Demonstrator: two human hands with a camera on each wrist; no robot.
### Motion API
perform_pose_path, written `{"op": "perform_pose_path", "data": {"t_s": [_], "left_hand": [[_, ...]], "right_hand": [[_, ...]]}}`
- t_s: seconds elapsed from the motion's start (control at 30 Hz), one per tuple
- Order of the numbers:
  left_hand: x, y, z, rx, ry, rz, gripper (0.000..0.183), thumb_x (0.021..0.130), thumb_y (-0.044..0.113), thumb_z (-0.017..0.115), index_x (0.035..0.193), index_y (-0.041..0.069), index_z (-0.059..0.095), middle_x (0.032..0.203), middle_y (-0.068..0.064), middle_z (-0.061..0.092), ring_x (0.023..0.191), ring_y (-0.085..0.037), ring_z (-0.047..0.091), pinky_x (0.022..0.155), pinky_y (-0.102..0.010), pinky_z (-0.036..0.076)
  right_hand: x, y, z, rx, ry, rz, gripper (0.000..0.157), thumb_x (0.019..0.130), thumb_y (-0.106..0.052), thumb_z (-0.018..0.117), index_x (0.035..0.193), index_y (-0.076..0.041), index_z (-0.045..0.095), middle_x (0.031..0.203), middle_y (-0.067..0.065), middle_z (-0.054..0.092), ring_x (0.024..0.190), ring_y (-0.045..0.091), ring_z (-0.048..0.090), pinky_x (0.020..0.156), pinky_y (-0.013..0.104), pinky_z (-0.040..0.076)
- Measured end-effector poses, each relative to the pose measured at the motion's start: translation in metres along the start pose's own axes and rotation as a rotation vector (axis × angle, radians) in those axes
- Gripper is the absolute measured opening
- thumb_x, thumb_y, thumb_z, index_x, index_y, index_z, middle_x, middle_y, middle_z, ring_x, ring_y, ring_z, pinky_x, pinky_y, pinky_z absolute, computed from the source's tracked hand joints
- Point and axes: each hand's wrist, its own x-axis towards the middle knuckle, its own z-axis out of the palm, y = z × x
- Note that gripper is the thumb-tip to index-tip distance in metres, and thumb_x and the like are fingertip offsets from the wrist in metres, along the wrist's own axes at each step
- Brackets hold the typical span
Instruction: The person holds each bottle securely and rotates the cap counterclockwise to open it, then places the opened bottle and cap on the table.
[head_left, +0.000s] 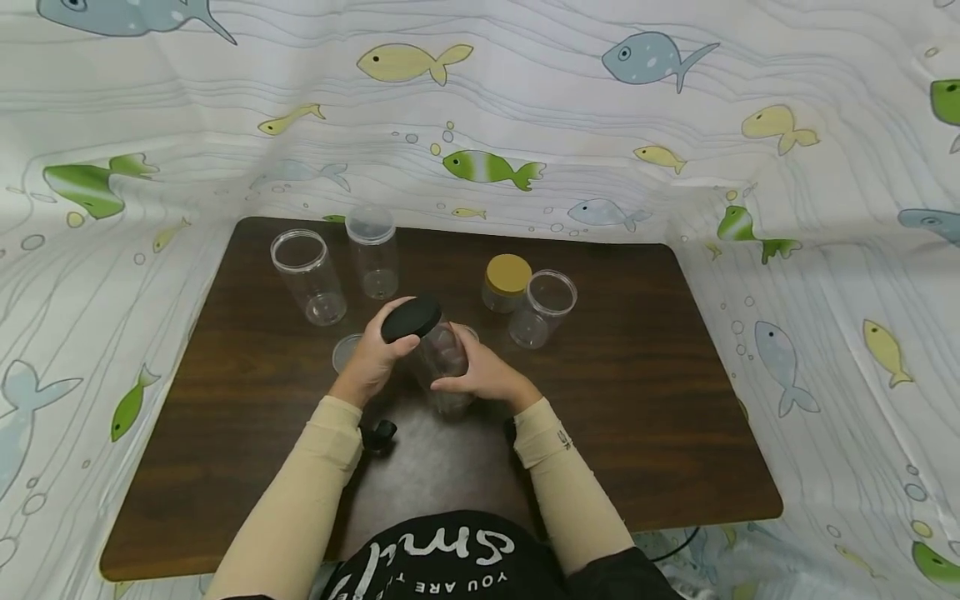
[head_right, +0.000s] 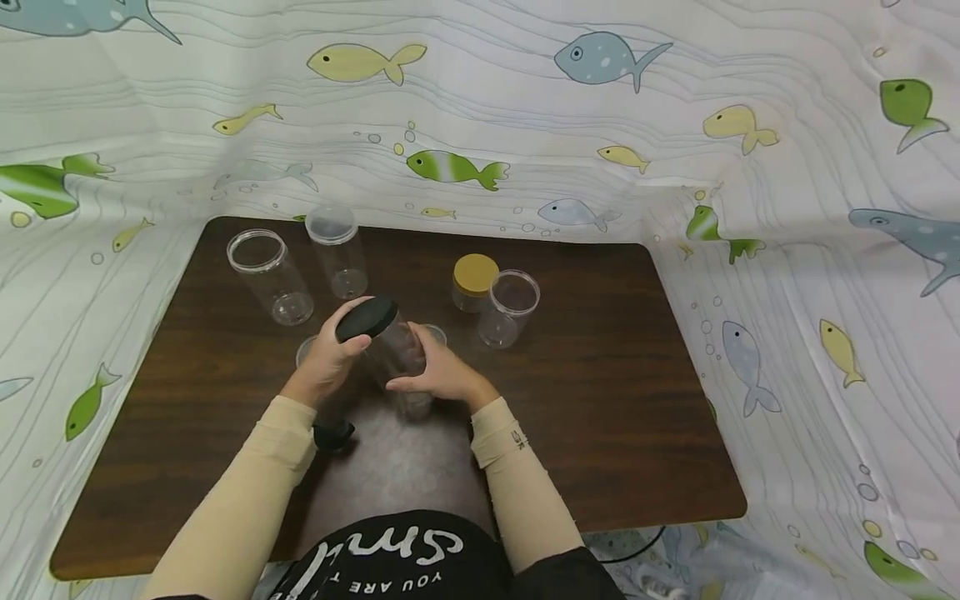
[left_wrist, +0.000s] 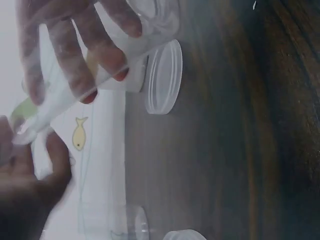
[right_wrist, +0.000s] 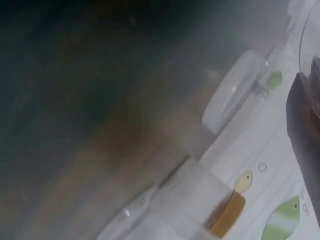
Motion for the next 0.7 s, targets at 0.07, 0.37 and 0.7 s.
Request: {"op": "perform_pose_path", "data": {"t_s": [0.07, 0.37, 0.7], "left_hand": [[-0.001, 0.000, -0.001, 0.037, 0.023, -0.023, 0.077, 0.088, 0.020, 0.080, 0.150, 0.003, 0.038, 0.139, -0.009, 0.047, 0.117, -0.019, 0.052, 0.095, -0.023, 0.046], [0.002, 0.006, 0.007, 0.196, 0.144, -0.104, 0.075, 0.093, 0.017, 0.073, 0.154, 0.005, 0.031, 0.148, -0.016, 0.040, 0.125, -0.025, 0.049, 0.096, -0.024, 0.047], [0.010, 0.012, 0.014, 0.295, 0.230, -0.131, 0.083, 0.089, 0.018, 0.079, 0.155, 0.005, 0.030, 0.151, -0.017, 0.040, 0.131, -0.031, 0.046, 0.105, -0.039, 0.042]], "right_hand": [[0.001, 0.003, 0.005, 0.015, 0.013, -0.004, 0.102, 0.084, -0.040, 0.083, 0.160, -0.012, 0.021, 0.159, 0.011, 0.031, 0.135, 0.023, 0.045, 0.108, 0.047, 0.043], [0.006, 0.003, 0.030, -0.119, 0.279, -0.014, 0.102, 0.081, -0.038, 0.087, 0.157, -0.007, 0.024, 0.140, 0.018, 0.050, 0.124, 0.031, 0.057, 0.099, 0.046, 0.050], [0.010, -0.001, 0.044, -0.494, 0.624, -0.115, 0.110, 0.072, -0.047, 0.092, 0.153, -0.006, 0.030, 0.129, 0.012, 0.059, 0.116, 0.025, 0.059, 0.090, 0.051, 0.050]]}}
